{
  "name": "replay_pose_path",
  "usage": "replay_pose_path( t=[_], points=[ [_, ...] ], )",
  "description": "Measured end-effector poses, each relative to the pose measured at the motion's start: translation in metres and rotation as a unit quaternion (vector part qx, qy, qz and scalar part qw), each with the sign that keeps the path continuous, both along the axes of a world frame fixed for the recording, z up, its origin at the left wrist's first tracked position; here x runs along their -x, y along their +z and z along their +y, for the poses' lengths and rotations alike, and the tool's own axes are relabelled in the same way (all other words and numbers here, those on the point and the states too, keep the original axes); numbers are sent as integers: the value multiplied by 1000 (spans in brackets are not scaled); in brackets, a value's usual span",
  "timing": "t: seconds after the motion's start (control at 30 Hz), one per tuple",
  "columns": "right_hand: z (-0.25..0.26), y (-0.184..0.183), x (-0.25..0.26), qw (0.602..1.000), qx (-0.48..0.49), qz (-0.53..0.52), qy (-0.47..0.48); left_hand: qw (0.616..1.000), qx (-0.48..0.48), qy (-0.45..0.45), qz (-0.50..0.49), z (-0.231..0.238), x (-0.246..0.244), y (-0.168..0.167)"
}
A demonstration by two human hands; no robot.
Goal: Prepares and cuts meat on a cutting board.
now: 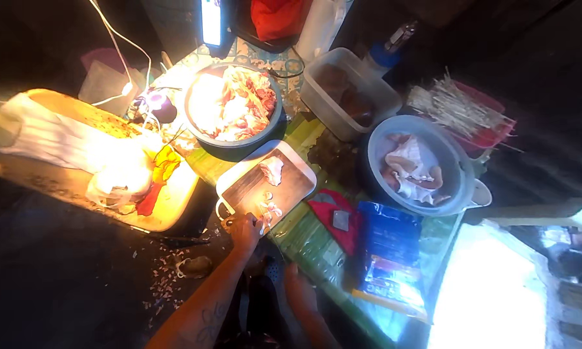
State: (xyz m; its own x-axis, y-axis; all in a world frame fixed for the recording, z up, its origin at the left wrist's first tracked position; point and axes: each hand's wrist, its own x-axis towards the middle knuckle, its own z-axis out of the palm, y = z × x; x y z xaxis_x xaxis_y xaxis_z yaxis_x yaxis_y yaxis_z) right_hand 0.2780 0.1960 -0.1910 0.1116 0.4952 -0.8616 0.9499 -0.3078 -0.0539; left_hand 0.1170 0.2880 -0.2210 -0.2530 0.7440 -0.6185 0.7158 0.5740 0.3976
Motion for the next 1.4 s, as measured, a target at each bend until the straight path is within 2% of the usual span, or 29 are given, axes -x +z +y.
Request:
replay_pose_path(
  t=[0.07,0.13,0.2,0.3,0.4,0.6,0.83,0.93,1.13,1.23,1.4],
  points=[
    [3,-4,-9,995,5,87,-52,1000,-4,13,-16,-4,0,6],
    [9,-10,-8,989,-12,124,-82,999,-7,18,-35,-5,-2,8],
    [17,-8,4,991,-42,94,-81,999,-6,20,-50,0,-3,8],
    [22,3,25,997,-73,12,-4,999,-3,14,-44,6,-5,7],
    [29,2,40,996,-59,-26,56,1000,-2,2,-22,6,-8,3],
    [59,-1,50,994,-71,-2,79,1000,9,17,-13,3,-10,5],
    [39,-4,-20,999,-33,-21,26,999,24,28,-29,5,-8,7],
    [46,2,-14,998,-59,-18,0,999,18,22,-25,4,-9,6],
    [52,0,12,996,-59,-19,70,1000,16,17,-20,5,-10,6],
    [28,-10,2,998,-22,-32,42,999,13,22,-22,4,-7,6],
    [4,5,-7,1000,-16,-26,8,999,16,18,-30,7,-7,6]
  ],
)
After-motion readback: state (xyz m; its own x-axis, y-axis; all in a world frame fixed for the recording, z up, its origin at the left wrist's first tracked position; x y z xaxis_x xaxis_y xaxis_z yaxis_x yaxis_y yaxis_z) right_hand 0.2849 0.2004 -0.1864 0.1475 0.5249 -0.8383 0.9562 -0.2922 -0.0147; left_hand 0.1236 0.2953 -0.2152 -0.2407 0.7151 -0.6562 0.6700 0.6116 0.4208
